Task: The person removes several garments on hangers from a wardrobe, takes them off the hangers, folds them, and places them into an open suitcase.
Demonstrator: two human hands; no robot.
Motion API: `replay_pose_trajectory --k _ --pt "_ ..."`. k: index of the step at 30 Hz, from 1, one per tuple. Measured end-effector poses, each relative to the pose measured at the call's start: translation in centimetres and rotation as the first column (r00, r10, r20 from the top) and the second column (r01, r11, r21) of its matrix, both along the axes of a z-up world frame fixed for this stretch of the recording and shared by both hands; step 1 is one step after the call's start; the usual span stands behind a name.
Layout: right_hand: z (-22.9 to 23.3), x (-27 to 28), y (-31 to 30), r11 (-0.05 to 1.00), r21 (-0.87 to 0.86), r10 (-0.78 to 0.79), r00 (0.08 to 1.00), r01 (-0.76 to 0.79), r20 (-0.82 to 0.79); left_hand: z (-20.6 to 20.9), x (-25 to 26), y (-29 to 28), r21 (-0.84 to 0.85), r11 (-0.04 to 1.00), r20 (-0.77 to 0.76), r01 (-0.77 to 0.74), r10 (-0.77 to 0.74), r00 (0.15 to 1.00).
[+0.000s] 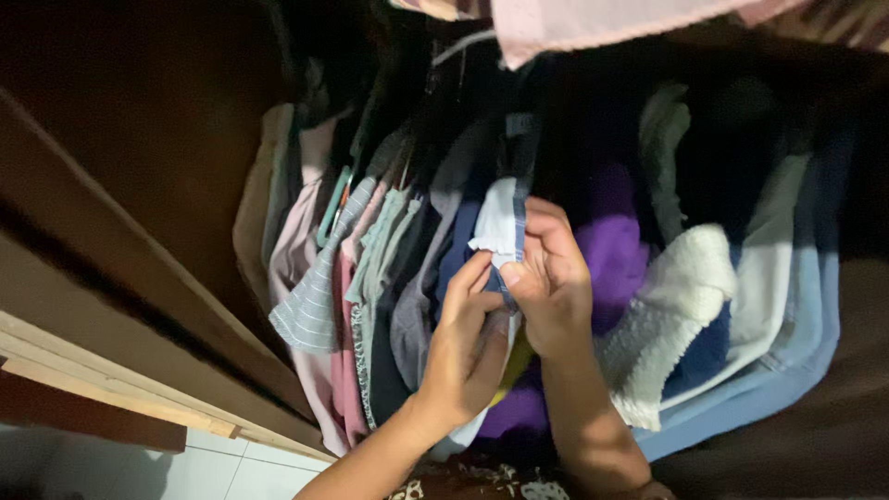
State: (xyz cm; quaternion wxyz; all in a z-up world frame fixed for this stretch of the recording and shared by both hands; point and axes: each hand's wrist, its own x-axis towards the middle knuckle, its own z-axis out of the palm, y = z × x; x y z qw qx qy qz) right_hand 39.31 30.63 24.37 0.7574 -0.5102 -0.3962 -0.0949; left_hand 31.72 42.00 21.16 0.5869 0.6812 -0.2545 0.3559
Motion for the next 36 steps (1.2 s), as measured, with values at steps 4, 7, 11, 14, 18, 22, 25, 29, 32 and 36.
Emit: replay_pose_trajectory --k 4,7,11,14,18,22,25,29,32,36 --pt "0.7 -1.4 -1.0 0.999 -0.006 0.052 0.998 -0.052 0.027 0.0 -0.4 -0.2 -0.051 0.998 -0.022 0.040 -0.041 0.999" --pt "-0.3 -4.6 -1.8 0.968 -0.220 -0.121 0.992 0.123 0.022 -0.5 -0.7 0.0 -0.008 0.996 0.001 -0.088 0.088 0.996" --pt "-2.8 -8.2 -1.8 0.985 -0.141 0.091 0.992 -0.103 -0.093 -2.0 -1.9 0.1 -0.093 0.991 -0.066 -0.096 0.090 0.994" --pt "-3.4 -10.4 -1.9 0.985 -0.144 0.084 0.991 -0.099 -0.104 -2.3 -3.4 0.3 -0.144 0.989 -0.098 -0.046 0.032 0.995" --pt "-4.6 -13.7 -2.3 0.978 -0.165 0.093 0.977 -0.125 -0.192 -2.3 -6.7 0.9 -0.231 0.967 -0.077 0.104 -0.125 0.989" --pt "-6.2 -17.8 -2.4 0.964 -0.260 -0.003 0.975 -0.056 -0.221 -2.2 -11.0 1.4 -0.205 0.969 -0.223 0.136 -0.182 0.958" --pt "-7.5 -22.0 -2.7 0.950 -0.312 -0.043 0.979 -0.022 -0.201 -2.6 -14.2 0.6 -0.054 0.997 -0.290 0.056 -0.069 0.954" --pt "-9.4 -28.6 -3.3 0.884 -0.465 -0.131 0.981 0.051 -0.140 -4.1 -18.5 -0.1 0.116 0.985 -0.125 -0.127 0.141 0.982" --pt "-11.5 -33.1 -4.0 0.886 -0.463 -0.100 0.986 0.028 -0.132 -5.8 -22.8 -0.9 0.062 0.996 -0.204 -0.063 0.074 0.976" --pt "-13.4 -37.7 -5.8 0.892 -0.453 -0.068 0.989 0.002 -0.129 -8.2 -27.6 -2.6 0.066 0.998 -0.229 -0.004 0.019 0.973"
